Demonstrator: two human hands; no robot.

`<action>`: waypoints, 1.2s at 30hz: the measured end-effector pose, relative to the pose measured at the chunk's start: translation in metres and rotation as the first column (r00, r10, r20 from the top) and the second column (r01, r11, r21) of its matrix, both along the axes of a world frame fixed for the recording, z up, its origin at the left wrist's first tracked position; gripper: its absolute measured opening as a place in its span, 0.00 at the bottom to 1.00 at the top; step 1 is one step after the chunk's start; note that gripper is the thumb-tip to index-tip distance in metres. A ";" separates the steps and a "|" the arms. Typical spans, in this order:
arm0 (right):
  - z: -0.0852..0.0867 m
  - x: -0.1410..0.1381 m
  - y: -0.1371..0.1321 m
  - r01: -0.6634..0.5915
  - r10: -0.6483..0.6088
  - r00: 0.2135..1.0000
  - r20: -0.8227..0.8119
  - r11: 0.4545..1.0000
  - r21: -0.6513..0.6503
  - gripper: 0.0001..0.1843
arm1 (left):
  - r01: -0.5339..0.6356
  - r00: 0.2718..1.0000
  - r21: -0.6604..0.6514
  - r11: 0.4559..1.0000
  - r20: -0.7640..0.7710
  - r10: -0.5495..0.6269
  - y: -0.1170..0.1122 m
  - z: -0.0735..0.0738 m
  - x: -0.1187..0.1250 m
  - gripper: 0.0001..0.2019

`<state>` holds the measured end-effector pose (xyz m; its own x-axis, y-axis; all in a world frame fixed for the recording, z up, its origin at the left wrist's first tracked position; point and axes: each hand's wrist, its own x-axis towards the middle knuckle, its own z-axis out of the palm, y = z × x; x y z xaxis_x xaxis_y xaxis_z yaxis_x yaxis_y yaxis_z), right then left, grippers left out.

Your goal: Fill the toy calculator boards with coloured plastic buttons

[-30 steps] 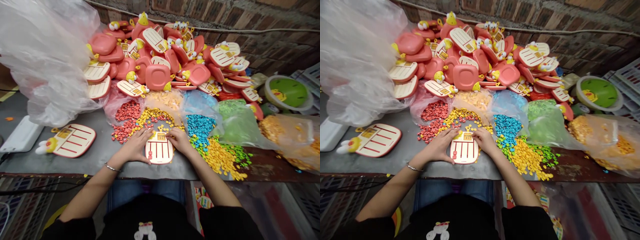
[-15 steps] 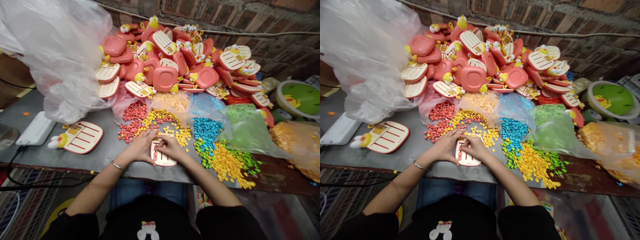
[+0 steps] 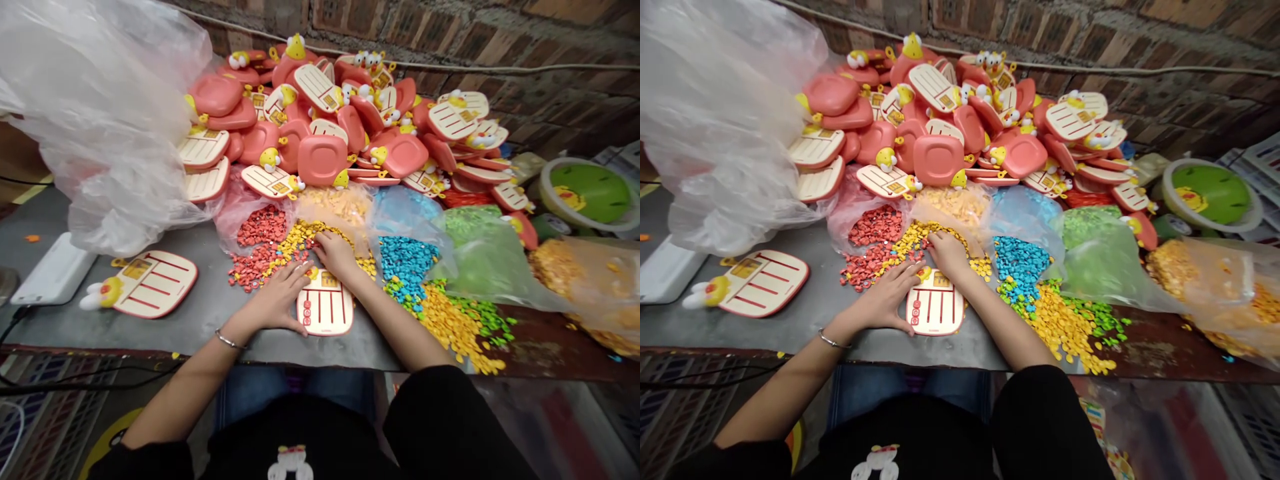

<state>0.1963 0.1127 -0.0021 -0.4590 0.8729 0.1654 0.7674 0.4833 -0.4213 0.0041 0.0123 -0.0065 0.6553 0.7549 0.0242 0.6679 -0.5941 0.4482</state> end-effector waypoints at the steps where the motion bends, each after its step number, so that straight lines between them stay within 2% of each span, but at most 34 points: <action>1: 0.002 0.006 -0.003 -0.025 0.023 0.995 -0.094 1.000 -0.012 0.07 | 0.003 1.000 0.003 1.000 0.002 -0.003 0.000 0.000 0.000 0.48; 4: 0.010 0.032 -0.018 -0.103 0.084 0.936 -0.341 0.994 -0.037 0.07 | 0.009 1.000 0.007 1.000 0.005 -0.009 0.001 0.001 0.000 0.47; 6: 0.014 0.051 -0.030 -0.126 0.107 0.918 -0.381 0.992 -0.026 0.07 | 0.008 1.000 0.007 1.000 0.006 -0.008 0.001 0.001 0.000 0.46; 10: 0.012 0.071 -0.051 -0.162 0.153 0.966 -0.210 0.987 -0.025 0.08 | 0.008 1.000 0.012 1.000 0.022 -0.009 0.001 -0.002 -0.001 0.47; 14: 0.003 0.073 -0.058 -0.174 0.174 0.985 -0.002 0.984 0.032 0.07 | 0.010 1.000 0.025 1.000 0.018 -0.010 0.001 -0.003 -0.001 0.48; 20: 0.001 0.075 -0.063 -0.274 0.265 0.958 0.106 0.958 0.082 0.11 | -0.021 1.000 0.030 0.999 -0.006 0.021 0.001 -0.001 0.000 0.51; 23: 0.002 0.080 -0.073 -0.281 0.281 0.960 -0.001 0.959 0.034 0.10 | -0.021 1.000 0.030 0.999 -0.011 0.022 0.002 0.000 0.000 0.51; 26: 0.000 0.085 -0.081 -0.216 0.197 0.958 -0.209 0.973 -0.075 0.13 | -0.010 1.000 0.021 1.000 0.004 0.010 0.002 0.002 0.000 0.52; 30: -0.008 0.075 -0.084 -0.155 0.090 0.931 -0.353 0.974 -0.163 0.17 | -0.006 0.999 0.001 1.000 0.031 0.006 0.000 0.004 0.000 0.52; 33: -0.014 0.050 -0.084 -0.148 0.081 0.923 -0.377 0.977 -0.151 0.17 | -0.014 0.998 -0.017 1.000 0.055 0.015 -0.001 0.003 0.001 0.55; 36: -0.015 0.021 -0.085 -0.141 0.086 0.933 -0.349 0.980 -0.137 0.17 | -0.031 0.996 -0.025 0.999 0.082 0.033 -0.002 0.000 0.001 0.62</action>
<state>0.2176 0.0280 -0.0169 -0.4969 0.8459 0.1938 0.5085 0.4648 -0.7248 0.0054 0.0105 -0.0061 0.6275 0.7763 0.0593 0.6463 -0.5618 0.5164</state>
